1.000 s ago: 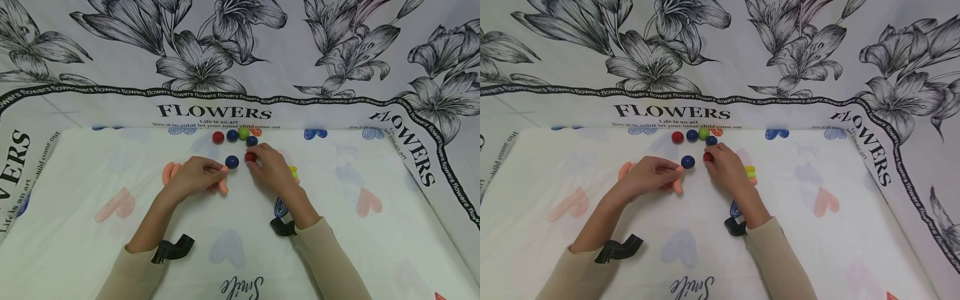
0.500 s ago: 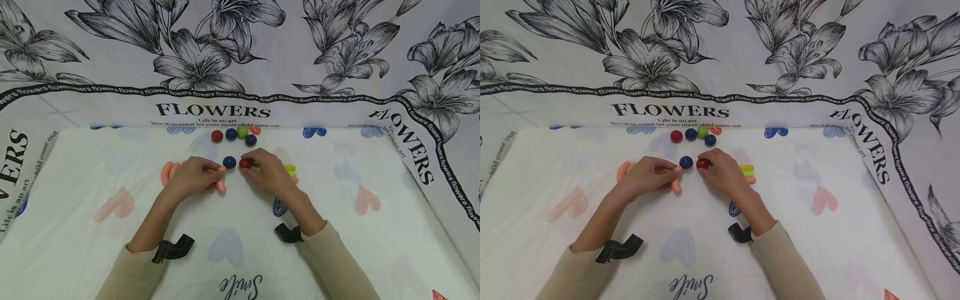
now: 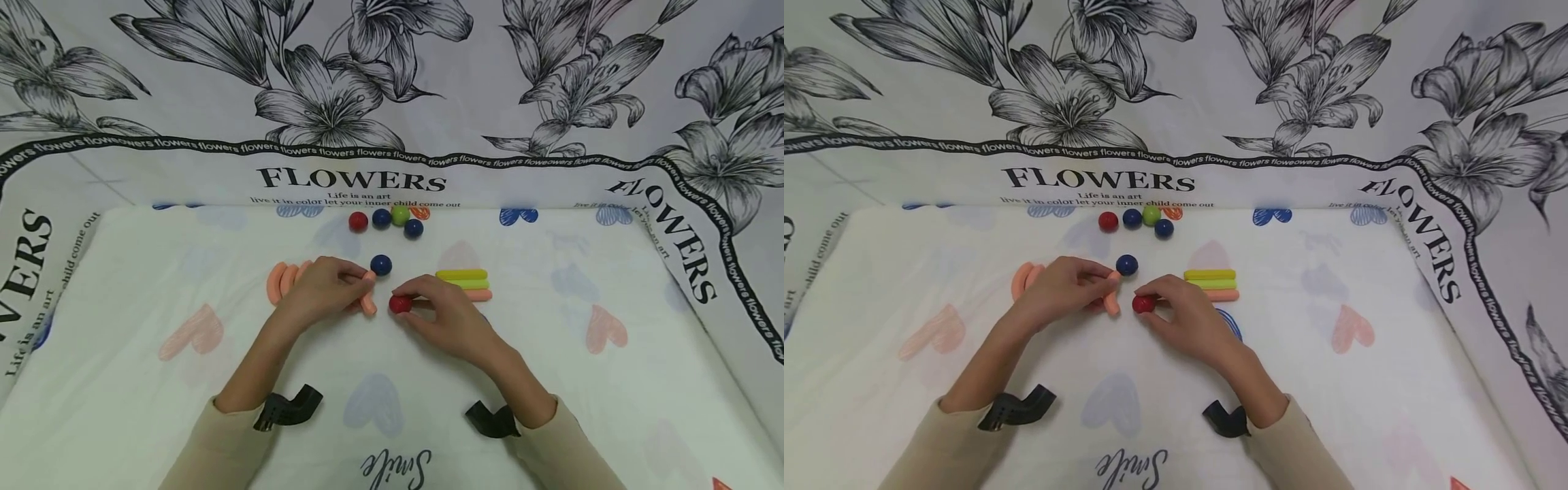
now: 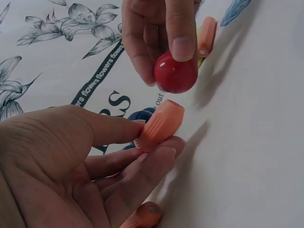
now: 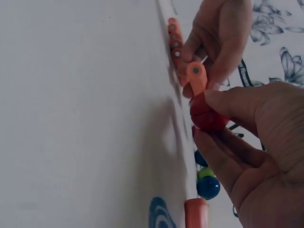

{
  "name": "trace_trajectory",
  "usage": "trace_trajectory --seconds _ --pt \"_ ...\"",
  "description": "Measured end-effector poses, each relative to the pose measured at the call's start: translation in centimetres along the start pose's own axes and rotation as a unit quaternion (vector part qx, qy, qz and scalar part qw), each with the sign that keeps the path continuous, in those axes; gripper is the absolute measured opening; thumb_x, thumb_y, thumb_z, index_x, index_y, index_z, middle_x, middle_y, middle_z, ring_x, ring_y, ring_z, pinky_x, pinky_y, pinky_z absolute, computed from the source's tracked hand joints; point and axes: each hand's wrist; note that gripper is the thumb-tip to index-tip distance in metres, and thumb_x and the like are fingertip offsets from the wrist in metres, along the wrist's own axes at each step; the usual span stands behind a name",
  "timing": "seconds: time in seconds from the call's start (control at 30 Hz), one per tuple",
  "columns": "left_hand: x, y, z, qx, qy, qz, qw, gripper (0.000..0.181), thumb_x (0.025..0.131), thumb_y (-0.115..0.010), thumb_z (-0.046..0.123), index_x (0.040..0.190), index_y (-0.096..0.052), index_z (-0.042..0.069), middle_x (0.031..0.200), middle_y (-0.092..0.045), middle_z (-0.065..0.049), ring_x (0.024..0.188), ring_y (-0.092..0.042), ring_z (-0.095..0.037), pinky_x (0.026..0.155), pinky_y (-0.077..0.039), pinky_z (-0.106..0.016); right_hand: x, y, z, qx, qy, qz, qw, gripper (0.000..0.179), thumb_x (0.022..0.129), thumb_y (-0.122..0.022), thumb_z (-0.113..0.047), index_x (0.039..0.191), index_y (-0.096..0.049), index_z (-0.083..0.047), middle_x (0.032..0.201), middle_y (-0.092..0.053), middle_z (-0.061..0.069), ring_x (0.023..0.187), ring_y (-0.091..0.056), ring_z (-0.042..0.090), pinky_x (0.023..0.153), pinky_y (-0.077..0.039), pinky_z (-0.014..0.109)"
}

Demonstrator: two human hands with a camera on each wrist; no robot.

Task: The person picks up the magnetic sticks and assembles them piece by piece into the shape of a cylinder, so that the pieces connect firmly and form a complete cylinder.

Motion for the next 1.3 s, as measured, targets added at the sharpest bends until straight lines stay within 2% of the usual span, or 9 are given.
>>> trace_trajectory --seconds 0.17,0.3,0.47,0.67,0.8,1.03,1.13,1.3 --pt "0.2 -0.4 0.1 0.019 -0.001 0.012 0.9998 0.032 0.103 -0.068 0.034 0.122 -0.077 0.009 0.076 -0.076 -0.004 0.081 -0.068 -0.015 0.081 -0.049 -0.028 0.0 -0.3 0.0 0.019 -0.01 -0.012 0.9997 0.031 0.094 -0.08 -0.01 0.124 -0.072 -0.016 0.12 -0.073 -0.003 0.112 -0.07 0.011 0.099 -0.061 0.031" --pt "0.3 -0.6 -0.1 0.035 0.005 0.022 0.9991 0.034 0.103 -0.069 0.035 0.123 -0.077 0.009 0.08 -0.078 -0.001 0.081 -0.07 -0.014 0.08 -0.049 -0.028 0.0 -0.5 -0.1 0.034 -0.026 -0.036 0.9984 0.029 0.094 -0.081 -0.011 0.121 -0.072 -0.018 0.117 -0.073 -0.006 0.11 -0.07 0.009 0.098 -0.061 0.028" --pt "0.3 -0.8 -0.3 0.04 -0.001 0.029 0.9988 0.033 0.104 -0.068 0.033 0.124 -0.076 0.008 0.083 -0.078 -0.001 0.08 -0.068 -0.013 0.079 -0.048 -0.028 -0.1 -0.6 0.1 0.05 -0.03 -0.064 0.9962 0.028 0.095 -0.08 -0.012 0.121 -0.07 -0.017 0.117 -0.071 -0.003 0.11 -0.071 0.01 0.097 -0.061 0.026" --pt "0.7 -1.0 0.1 0.041 -0.03 0.033 0.9981 0.033 0.104 -0.067 0.032 0.124 -0.075 0.008 0.089 -0.08 -0.001 0.079 -0.069 -0.013 0.078 -0.048 -0.028 -0.1 -0.7 0.3 0.038 -0.035 -0.061 0.9968 0.029 0.094 -0.08 -0.012 0.12 -0.069 -0.018 0.118 -0.071 -0.004 0.111 -0.071 0.01 0.098 -0.061 0.028" --pt "0.6 -1.1 0.1 0.049 -0.021 0.039 0.9978 0.032 0.103 -0.067 0.033 0.123 -0.076 0.01 0.091 -0.08 0.0 0.082 -0.068 -0.013 0.077 -0.048 -0.028 0.0 -0.9 0.4 0.046 -0.024 -0.066 0.9965 0.029 0.095 -0.08 -0.012 0.12 -0.068 -0.018 0.118 -0.07 -0.005 0.112 -0.07 0.009 0.1 -0.06 0.027" --pt "0.5 -1.1 -0.1 0.039 -0.008 0.039 0.9984 0.033 0.103 -0.068 0.033 0.124 -0.074 0.009 0.094 -0.081 -0.003 0.073 -0.07 -0.015 0.07 -0.048 -0.028 0.1 -1.3 0.4 0.041 -0.004 -0.066 0.997 0.033 0.094 -0.081 -0.011 0.123 -0.068 -0.018 0.12 -0.07 -0.004 0.114 -0.069 0.009 0.1 -0.06 0.027" --pt "0.5 -1.2 -0.1 0.052 0.001 0.042 0.9978 0.034 0.102 -0.068 0.034 0.125 -0.074 0.01 0.098 -0.08 -0.003 0.078 -0.07 -0.016 0.07 -0.049 -0.028 0.0 -1.3 0.4 0.037 0.0 -0.066 0.9971 0.034 0.094 -0.08 -0.011 0.125 -0.068 -0.019 0.122 -0.07 -0.005 0.115 -0.069 0.009 0.1 -0.06 0.027" --pt "0.4 -1.2 0.1 0.1 -0.003 0.056 0.9934 0.035 0.102 -0.067 0.036 0.125 -0.075 0.01 0.108 -0.079 -0.005 0.099 -0.069 -0.021 0.08 -0.052 -0.033 0.0 -1.5 0.2 0.024 0.009 -0.055 0.9981 0.033 0.094 -0.082 -0.015 0.124 -0.07 -0.019 0.119 -0.07 -0.006 0.112 -0.068 0.007 0.1 -0.06 0.028"
Point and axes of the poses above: each hand's wrist, its own x-axis towards the middle knuckle, its own y-axis out of the back of the hand, z = x × y
